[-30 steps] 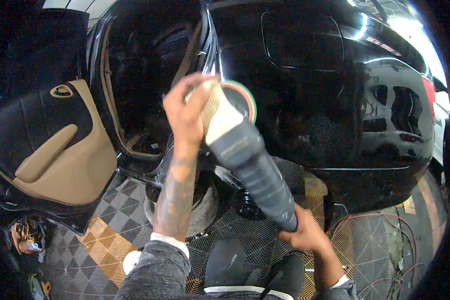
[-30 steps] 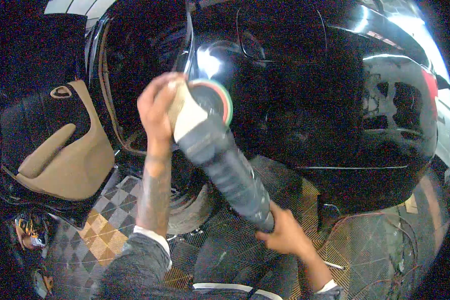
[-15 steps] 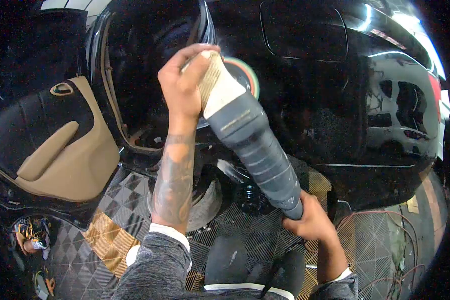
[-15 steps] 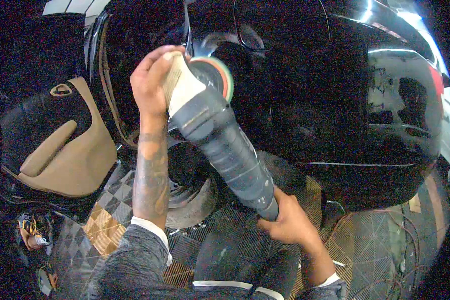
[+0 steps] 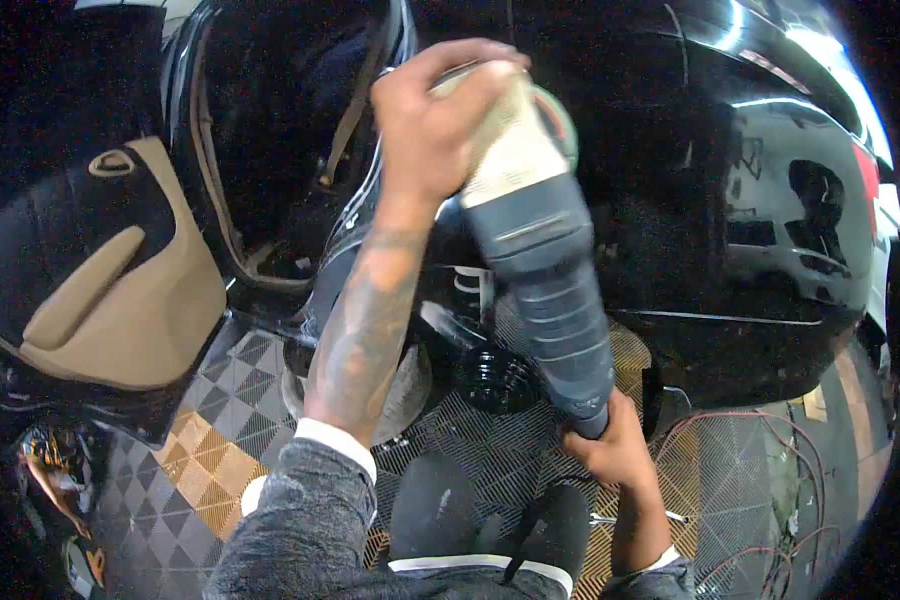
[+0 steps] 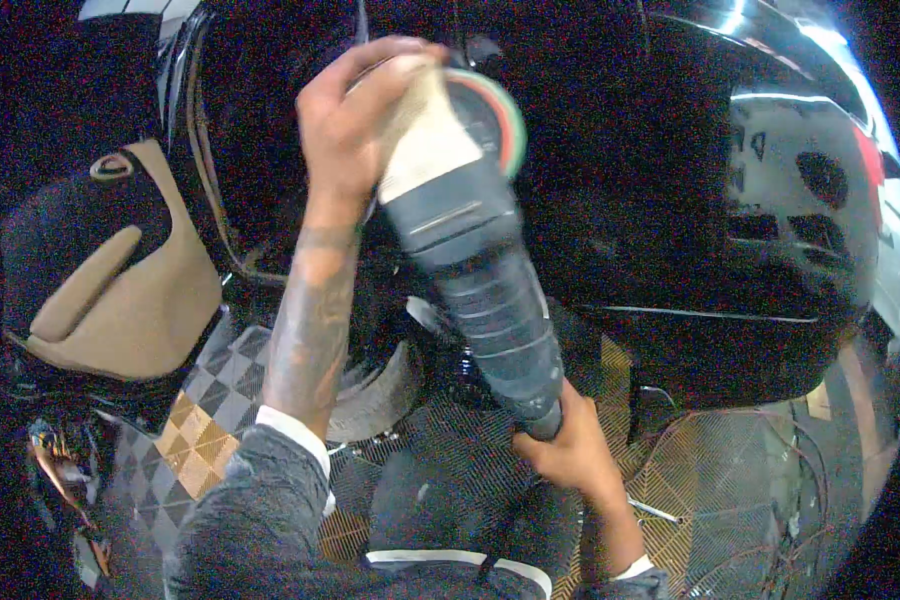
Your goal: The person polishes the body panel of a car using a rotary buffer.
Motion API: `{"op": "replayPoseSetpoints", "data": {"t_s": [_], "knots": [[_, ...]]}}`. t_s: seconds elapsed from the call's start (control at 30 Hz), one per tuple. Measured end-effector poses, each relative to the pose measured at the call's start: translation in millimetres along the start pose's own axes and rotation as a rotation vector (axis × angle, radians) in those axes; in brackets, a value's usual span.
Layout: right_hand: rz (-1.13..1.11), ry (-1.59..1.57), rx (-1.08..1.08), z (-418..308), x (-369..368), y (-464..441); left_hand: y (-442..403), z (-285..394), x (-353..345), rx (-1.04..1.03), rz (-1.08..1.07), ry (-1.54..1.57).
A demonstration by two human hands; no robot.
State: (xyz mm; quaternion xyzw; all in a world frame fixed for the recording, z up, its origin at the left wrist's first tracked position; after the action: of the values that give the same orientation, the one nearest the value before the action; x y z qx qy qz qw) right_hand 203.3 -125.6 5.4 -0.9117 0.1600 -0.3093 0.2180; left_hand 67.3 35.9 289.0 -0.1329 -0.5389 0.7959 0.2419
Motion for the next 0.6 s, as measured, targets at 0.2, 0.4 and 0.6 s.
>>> {"op": "replayPoseSetpoints", "data": {"t_s": [0.2,0.4,0.6], "knots": [[0.018,-0.116,-0.029,6.0,-18.6,23.9,32.4,-6.2,12.7,0.059,0.013,-0.015],[-0.110,-0.010,0.019,4.3,-44.7,18.2,105.5,-26.3,86.8,0.203,0.176,0.042],[-0.163,-0.048,0.043,12.8,-55.4,31.1,120.1,-36.7,75.4,0.258,0.185,0.256]]}}
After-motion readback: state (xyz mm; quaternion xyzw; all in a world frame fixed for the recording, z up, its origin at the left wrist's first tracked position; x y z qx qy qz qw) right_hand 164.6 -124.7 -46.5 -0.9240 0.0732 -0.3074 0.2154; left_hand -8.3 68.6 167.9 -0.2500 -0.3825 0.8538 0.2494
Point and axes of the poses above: each hand's wrist, its own y-axis away from the middle knuckle, its own x-axis out of the back of the hand, z = x × y, the point moved 7 cm from there along -y, towards the middle knuckle, and after that the axes turned 12 degrees about x, right-handed, at the moved point
